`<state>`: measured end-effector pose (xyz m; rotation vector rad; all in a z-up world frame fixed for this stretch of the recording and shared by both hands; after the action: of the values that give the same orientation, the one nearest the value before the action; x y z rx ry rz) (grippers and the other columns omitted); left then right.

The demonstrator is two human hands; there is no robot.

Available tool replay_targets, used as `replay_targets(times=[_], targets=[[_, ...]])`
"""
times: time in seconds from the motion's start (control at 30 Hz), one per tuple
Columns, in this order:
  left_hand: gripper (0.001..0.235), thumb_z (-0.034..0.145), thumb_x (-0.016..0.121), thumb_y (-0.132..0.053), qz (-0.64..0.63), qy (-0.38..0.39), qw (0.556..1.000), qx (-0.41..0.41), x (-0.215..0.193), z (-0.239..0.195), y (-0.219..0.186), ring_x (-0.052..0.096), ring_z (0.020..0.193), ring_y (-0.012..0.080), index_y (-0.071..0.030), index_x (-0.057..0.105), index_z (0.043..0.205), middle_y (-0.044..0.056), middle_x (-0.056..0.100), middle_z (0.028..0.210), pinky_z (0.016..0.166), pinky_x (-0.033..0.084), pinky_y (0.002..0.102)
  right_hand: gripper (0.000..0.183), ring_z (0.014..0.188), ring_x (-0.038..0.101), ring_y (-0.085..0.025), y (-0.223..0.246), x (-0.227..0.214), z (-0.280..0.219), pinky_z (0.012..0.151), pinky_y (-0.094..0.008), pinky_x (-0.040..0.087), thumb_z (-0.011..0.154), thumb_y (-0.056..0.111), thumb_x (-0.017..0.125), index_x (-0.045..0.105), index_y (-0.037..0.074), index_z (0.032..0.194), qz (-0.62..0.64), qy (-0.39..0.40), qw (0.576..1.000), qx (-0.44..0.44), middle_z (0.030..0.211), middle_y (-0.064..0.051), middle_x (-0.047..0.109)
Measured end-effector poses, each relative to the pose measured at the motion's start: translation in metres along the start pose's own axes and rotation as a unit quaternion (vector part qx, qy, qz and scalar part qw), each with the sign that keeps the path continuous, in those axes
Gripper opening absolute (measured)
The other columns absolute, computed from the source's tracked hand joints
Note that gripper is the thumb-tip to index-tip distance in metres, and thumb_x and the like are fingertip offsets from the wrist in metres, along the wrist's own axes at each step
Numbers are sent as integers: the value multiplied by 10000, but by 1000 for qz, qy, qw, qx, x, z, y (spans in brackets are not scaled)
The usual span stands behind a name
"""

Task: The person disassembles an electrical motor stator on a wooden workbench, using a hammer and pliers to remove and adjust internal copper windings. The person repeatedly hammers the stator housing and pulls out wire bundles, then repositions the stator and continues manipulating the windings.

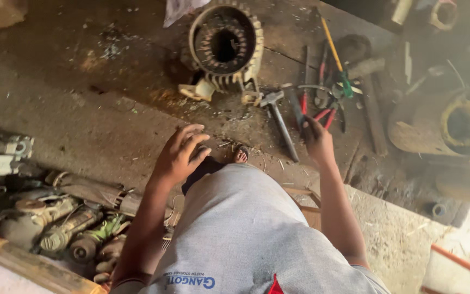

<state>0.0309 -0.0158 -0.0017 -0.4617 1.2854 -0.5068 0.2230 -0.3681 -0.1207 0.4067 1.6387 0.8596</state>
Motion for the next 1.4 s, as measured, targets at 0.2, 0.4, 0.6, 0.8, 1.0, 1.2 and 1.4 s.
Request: replay_targets(times=[0.2, 0.4, 0.6, 0.8, 1.0, 1.2, 1.4], targets=[[302, 930, 765, -288, 32, -60, 998, -7, -3, -12, -3, 649, 1210, 297, -158, 684, 1190, 65, 607, 1340, 987, 560, 423, 441, 1176, 582, -423, 8, 33, 27, 931, -527, 481, 1010, 350, 645, 628, 150, 1402, -204, -59, 977, -2, 1260, -219, 628], [269, 940, 761, -274, 5, -57, 998, -31, -5, -16, -8, 663, 1178, 277, -161, 693, 1175, 64, 635, 1313, 959, 573, 405, 555, 1467, 330, -401, 60, 86, 18, 1154, -649, 265, 1001, 354, 665, 526, 248, 1527, -236, -22, 963, -128, 1578, -211, 376], [240, 961, 753, -236, -13, -73, 997, 12, -5, -7, -14, 663, 1204, 263, -134, 687, 1167, 50, 639, 1316, 996, 568, 395, 700, 1567, 195, -428, 43, 83, 11, 1212, -655, 142, 901, 161, 638, 501, 357, 1560, -295, -24, 946, -134, 1704, -190, 249], [230, 1022, 709, -227, 38, -115, 990, 66, -3, 38, 1, 639, 1218, 253, -130, 644, 1220, 71, 634, 1326, 1069, 535, 440, 651, 1563, 189, -438, 24, 63, -3, 1205, -662, 139, 930, 172, 628, 518, 342, 1548, -275, -64, 955, -90, 1694, -188, 257], [390, 1040, 735, -314, 57, -182, 981, -28, -10, 129, 48, 561, 1214, 287, -146, 607, 1369, 112, 537, 1399, 1052, 503, 463, 602, 1550, 271, -416, 14, 64, -7, 1225, -645, 138, 979, 188, 610, 519, 309, 1562, -265, -79, 958, -76, 1674, -164, 351], [346, 846, 859, -309, 125, -232, 965, -2, -24, 185, 59, 461, 1232, 402, -117, 683, 1074, 157, 524, 1313, 985, 428, 561, 582, 1523, 307, -395, 21, 61, -3, 1223, -633, 143, 966, 178, 613, 542, 304, 1529, -280, -83, 954, -68, 1623, -113, 438], [219, 920, 867, -244, -20, -185, 982, 13, -22, 190, 73, 477, 1261, 308, -84, 719, 944, 110, 538, 1356, 1106, 421, 487, 551, 1534, 329, -372, 22, 62, -9, 1231, -616, 158, 1007, 173, 596, 546, 328, 1534, -284, -96, 953, -51, 1624, -93, 454]])
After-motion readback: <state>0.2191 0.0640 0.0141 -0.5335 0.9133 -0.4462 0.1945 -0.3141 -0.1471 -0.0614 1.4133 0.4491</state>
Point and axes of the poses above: each hand's wrist, its own z-axis towards the middle knuckle, its own x-axis out of the palm, y = z × x, the point moved 6 cm from there along z, towards the middle knuckle
